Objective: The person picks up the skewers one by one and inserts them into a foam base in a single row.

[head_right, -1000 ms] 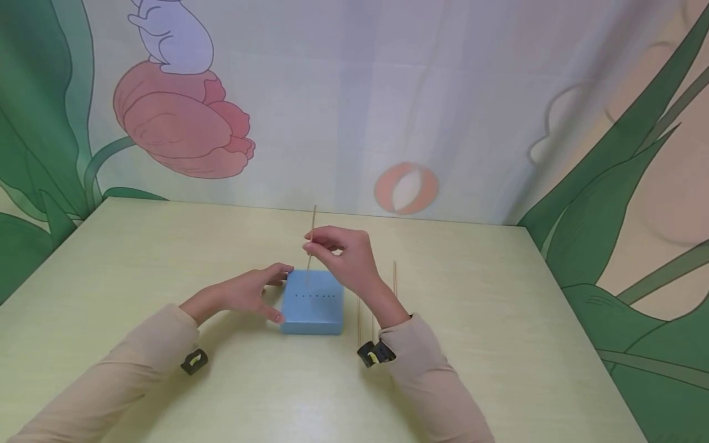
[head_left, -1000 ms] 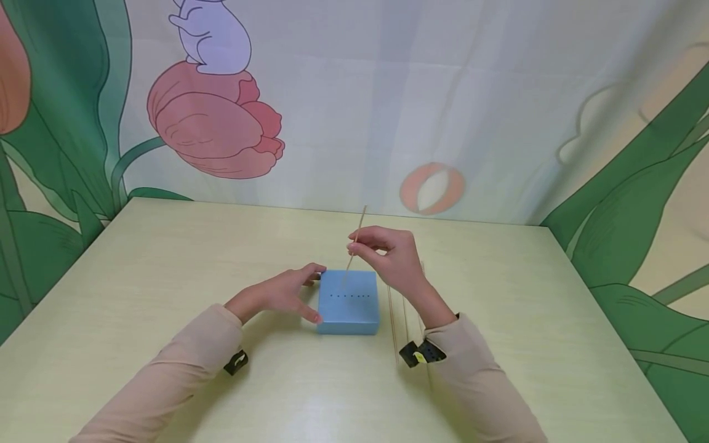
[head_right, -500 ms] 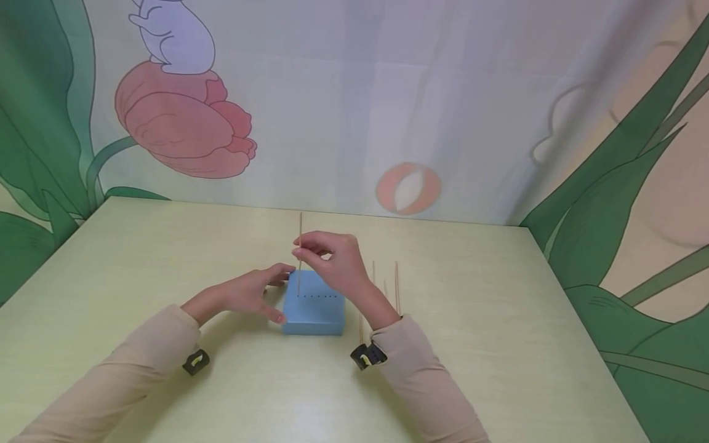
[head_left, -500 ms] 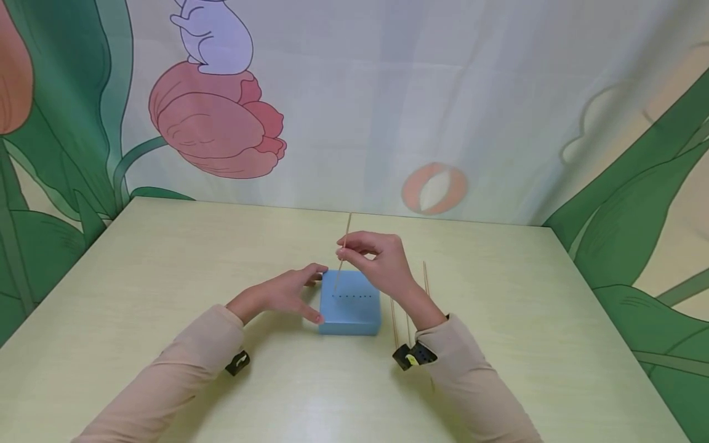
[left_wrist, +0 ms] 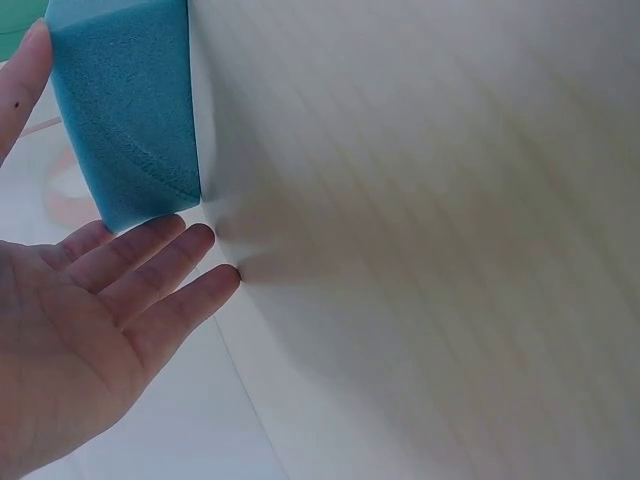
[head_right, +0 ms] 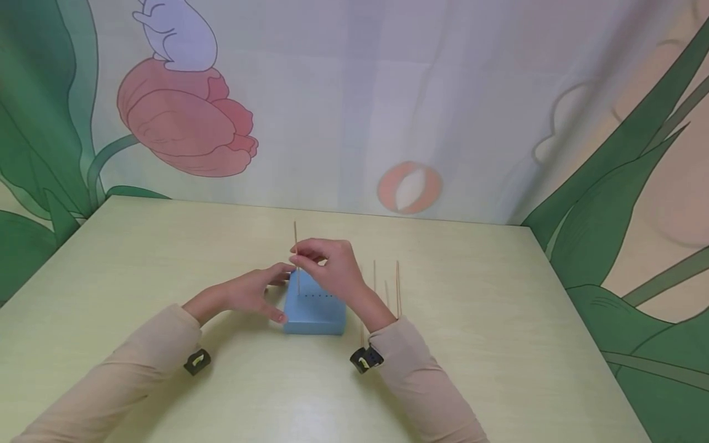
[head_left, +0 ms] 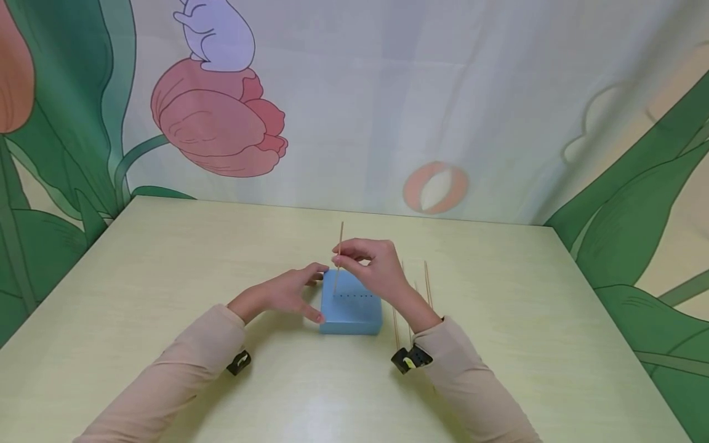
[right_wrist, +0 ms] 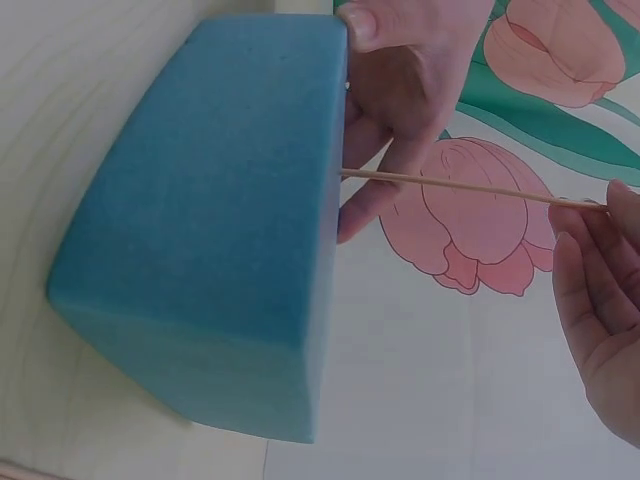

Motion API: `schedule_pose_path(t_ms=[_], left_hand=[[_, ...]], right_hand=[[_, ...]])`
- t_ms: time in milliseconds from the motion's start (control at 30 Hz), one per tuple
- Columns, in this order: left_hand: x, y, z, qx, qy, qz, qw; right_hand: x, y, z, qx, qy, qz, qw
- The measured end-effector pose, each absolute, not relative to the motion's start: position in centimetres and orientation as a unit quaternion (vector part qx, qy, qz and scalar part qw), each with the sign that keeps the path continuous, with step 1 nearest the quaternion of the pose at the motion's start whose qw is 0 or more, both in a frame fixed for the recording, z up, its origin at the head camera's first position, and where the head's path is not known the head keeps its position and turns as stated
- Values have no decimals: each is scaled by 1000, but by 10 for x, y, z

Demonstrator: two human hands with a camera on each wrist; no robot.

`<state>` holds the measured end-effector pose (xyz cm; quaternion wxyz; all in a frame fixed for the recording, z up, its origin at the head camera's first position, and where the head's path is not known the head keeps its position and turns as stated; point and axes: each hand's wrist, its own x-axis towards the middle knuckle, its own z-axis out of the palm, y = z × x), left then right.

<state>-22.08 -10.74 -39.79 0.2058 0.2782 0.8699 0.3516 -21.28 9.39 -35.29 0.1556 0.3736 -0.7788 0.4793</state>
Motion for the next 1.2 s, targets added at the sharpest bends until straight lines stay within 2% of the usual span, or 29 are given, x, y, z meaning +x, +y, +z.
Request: schedule_pose_path(t_ms=[200, 633, 967, 1200], left_hand=[[-220, -107, -401, 278, 872, 350, 202], [-221, -105, -397, 268, 875, 343, 210], [-222, -103, -393, 260, 874, 347, 220], [-222, -103, -391, 254, 872, 354, 225]], right_hand=[[-213, 93, -362, 375, -783, 470, 160], [-211, 112, -353, 358, -793, 470, 148], [-216, 148, -355, 291, -836, 457, 92], [-223, 176, -361, 233, -864, 447, 15]])
